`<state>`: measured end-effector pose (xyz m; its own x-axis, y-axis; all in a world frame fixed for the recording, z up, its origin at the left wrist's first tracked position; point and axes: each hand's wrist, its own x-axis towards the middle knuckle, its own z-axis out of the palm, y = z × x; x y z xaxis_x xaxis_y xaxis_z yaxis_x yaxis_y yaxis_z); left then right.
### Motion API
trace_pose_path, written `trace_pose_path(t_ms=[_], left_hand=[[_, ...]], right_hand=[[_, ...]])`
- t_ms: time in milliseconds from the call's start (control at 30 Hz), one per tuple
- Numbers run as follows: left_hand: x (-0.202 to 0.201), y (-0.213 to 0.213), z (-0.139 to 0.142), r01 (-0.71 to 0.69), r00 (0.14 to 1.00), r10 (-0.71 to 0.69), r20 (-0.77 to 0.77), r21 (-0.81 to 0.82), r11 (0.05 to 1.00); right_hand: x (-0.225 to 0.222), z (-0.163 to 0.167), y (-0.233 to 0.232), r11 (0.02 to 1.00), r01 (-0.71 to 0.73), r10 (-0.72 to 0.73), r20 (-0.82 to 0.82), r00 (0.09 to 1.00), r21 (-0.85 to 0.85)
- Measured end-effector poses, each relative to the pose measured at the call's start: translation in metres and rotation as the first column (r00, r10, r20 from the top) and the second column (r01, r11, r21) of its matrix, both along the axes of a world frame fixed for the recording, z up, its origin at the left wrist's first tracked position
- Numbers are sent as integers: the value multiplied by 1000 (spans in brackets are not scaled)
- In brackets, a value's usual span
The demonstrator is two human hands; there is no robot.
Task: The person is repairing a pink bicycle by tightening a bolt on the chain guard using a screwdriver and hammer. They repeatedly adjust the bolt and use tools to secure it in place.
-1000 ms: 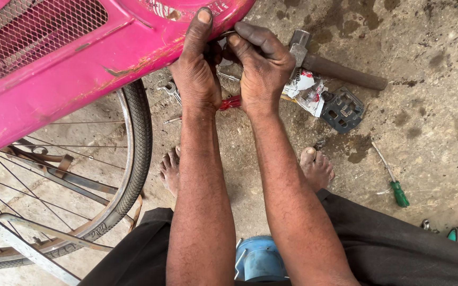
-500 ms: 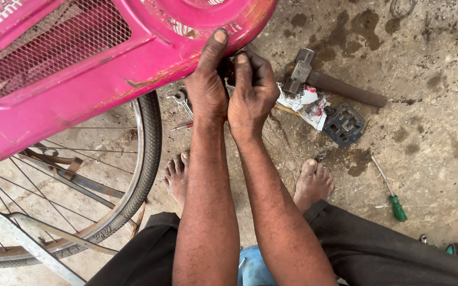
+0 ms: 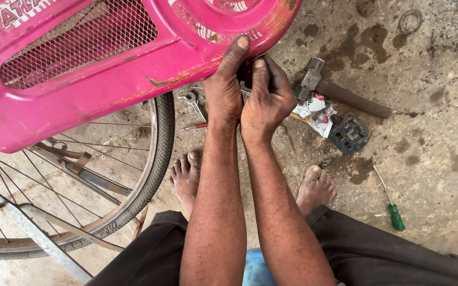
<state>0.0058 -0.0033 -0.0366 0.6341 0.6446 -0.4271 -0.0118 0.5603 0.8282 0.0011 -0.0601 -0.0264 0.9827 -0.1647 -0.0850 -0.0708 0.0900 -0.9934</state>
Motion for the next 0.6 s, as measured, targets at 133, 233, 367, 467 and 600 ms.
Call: trace_pose_path(t_ms=[133, 233, 367, 467, 600], left_hand=[[2, 1, -1, -30, 995, 35, 96, -47, 998], [0, 1, 1, -17, 995, 24, 93, -81, 997], [0, 0, 4, -21, 993, 30, 116, -76, 997], [1, 0, 5, -26, 993, 38, 111, -103, 994], [0, -1, 4, -20, 995, 33, 96, -134, 991]], right_hand=[[0, 1, -1, 997, -8, 8, 1, 1000, 72], [0, 1, 0, 999, -4, 5, -8, 1000, 53], [1, -1, 2, 995, 16, -13, -26, 1000, 96], [0, -4, 1, 996, 8, -6, -23, 1000, 84], [0, -8, -2, 999, -34, 34, 24, 999, -7]])
